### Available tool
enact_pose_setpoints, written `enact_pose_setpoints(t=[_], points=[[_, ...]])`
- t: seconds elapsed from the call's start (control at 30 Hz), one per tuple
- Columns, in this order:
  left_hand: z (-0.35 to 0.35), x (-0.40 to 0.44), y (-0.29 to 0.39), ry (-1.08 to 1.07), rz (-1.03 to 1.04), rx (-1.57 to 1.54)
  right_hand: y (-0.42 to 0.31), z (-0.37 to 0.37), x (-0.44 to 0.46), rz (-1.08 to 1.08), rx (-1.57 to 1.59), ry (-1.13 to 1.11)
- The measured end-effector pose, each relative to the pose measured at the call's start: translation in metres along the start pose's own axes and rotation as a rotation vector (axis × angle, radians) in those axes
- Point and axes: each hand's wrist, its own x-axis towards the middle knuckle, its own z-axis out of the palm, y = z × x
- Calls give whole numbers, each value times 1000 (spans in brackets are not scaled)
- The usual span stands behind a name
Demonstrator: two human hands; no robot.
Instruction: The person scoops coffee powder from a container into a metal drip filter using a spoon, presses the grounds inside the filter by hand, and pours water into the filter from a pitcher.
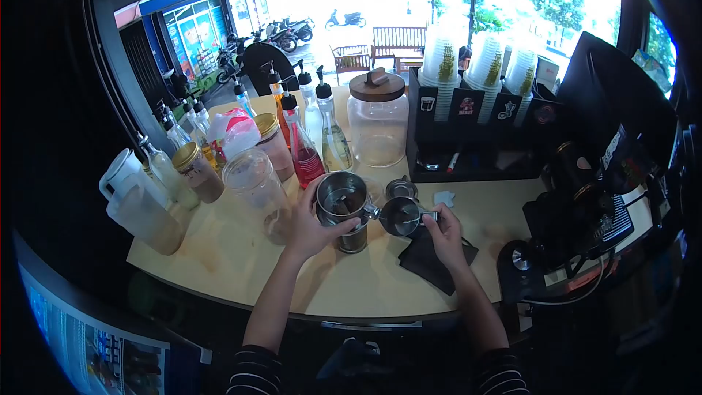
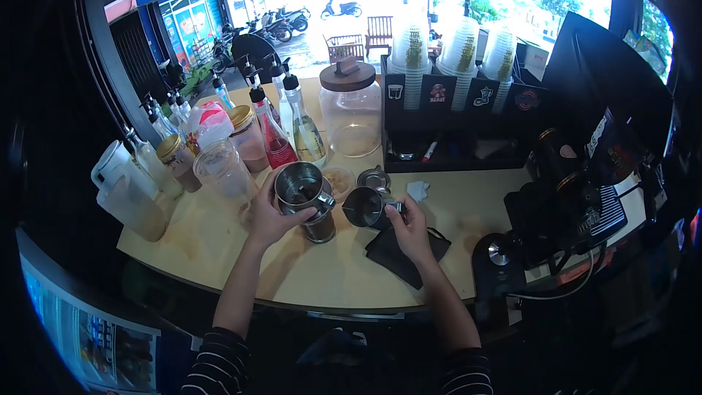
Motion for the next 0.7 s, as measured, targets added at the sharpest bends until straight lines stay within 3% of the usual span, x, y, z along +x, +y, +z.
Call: enact_pose_setpoints(t=[0.4,0.7], points=[[4,-3,-17,-19,23,-113,0,-6,3,-17,225,-11],[4,-4,-7,-57,-21,-142,-20,-6,20,-80,205,47]])
